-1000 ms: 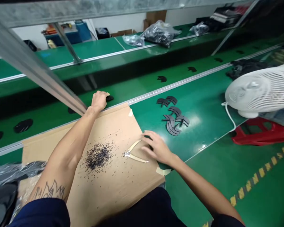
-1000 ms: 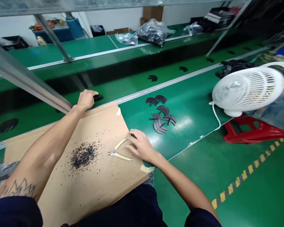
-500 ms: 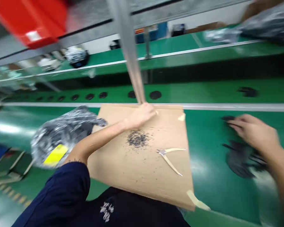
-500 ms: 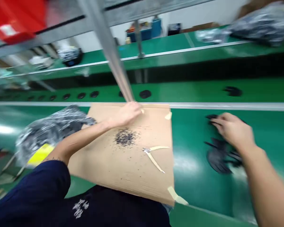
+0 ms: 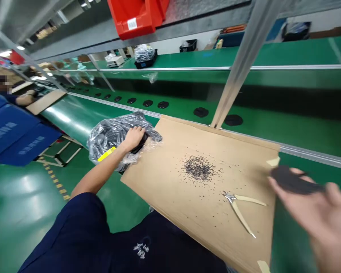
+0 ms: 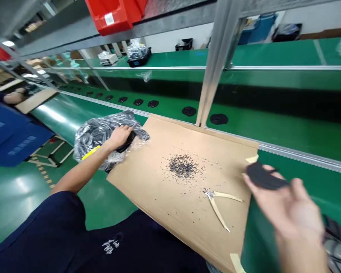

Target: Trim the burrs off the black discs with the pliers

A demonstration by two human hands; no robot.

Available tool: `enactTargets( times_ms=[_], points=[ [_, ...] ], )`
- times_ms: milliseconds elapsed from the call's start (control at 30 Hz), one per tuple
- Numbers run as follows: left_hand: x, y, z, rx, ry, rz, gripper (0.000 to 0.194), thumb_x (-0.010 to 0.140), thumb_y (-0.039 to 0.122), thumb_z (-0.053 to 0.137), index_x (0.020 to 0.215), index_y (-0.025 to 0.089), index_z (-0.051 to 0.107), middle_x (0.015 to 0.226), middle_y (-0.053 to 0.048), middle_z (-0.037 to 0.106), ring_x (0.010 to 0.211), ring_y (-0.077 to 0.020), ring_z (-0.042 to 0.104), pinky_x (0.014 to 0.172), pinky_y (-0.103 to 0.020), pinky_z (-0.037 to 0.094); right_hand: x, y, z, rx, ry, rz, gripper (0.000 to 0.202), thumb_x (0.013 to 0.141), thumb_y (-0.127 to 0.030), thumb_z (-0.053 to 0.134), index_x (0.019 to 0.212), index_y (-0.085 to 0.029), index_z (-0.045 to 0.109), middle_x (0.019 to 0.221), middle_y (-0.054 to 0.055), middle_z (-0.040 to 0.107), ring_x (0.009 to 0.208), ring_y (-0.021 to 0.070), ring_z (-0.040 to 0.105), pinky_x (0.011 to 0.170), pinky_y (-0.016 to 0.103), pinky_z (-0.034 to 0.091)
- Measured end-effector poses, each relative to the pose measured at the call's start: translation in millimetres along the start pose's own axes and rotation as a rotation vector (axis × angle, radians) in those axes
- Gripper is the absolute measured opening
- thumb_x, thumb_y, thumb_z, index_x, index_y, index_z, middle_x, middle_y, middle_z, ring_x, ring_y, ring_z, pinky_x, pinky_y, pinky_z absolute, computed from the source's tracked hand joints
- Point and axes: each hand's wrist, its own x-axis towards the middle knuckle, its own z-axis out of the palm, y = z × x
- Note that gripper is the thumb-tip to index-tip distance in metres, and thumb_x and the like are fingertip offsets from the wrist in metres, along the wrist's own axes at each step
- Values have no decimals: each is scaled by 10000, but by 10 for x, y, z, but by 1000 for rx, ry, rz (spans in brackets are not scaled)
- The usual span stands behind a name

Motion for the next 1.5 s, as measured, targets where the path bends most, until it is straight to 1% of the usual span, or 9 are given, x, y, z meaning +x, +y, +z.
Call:
enactTargets(
  times_ms=[133,267,400,500,667,867,1000,1200,1500],
  points=[
    [-123,-107,-11,-46,49,24,248,907,79,447,1037,101,657,1095,-210,670,1037,-345,653,859,-424,490,-348,324,127,-54,-159,144,292,727,-461,827,918,-260,735,1375,89,647,1283,278,619,997,457,608],
    [-290,29,-25,-189,357,125,141,946,244,535,909,156,639,881,-129,675,865,-303,648,734,-378,487,-589,604,183,-267,-268,160,375,673,-359,888,987,-241,721,1243,66,699,1024,228,710,753,348,666],
    [-513,731,-138,-551,735,499,84,967,211,561,999,185,635,877,-62,703,807,-190,633,748,-301,487,-687,820,468,-355,-389,146,437,668,-383,890,1031,-234,699,1165,50,689,925,191,687,622,284,643],
    [-664,1349,-212,-691,876,695,112,955,160,586,1040,209,640,917,-46,724,806,-161,615,723,-290,456,-718,910,716,-356,-520,178,440,676,-360,876,1052,-221,695,1062,39,677,852,158,654,585,249,617],
    [-734,1783,-163,-916,777,757,162,970,152,550,1077,214,654,952,-56,721,881,-168,635,787,-317,497,-780,928,785,-294,-600,150,446,713,-349,852,1103,-212,685,1003,30,663,851,146,625,594,227,590],
    [-753,1798,-95,-940,696,801,108,973,264,620,1061,213,655,983,-64,713,920,-191,638,835,-357,521,-844,911,694,-306,-637,157,477,719,-338,849,1145,-203,681,1064,43,673,916,161,612,640,238,565],
    [-805,1835,-90,-988,695,848,119,969,179,604,1077,212,644,959,-53,704,961,-189,636,913,-390,533,-835,910,715,-318,-640,132,471,759,-373,814,1177,-210,674,1109,45,655,943,163,599,654,239,559],
    [-792,1770,-107,-946,594,884,240,954,281,658,1174,196,614,1103,-109,687,1065,-232,619,936,-441,572,-837,848,707,-295,-723,139,378,732,-334,843,1050,-195,693,954,6,619,848,127,577,687,234,546],
    [-761,1824,-85,-1057,677,835,191,994,213,541,1149,175,647,1033,-95,717,973,-199,669,848,-359,593,-786,999,696,-285,-642,180,247,783,-277,714,1013,-186,703,811,8,688,654,121,619,599,260,523]
  ],
)
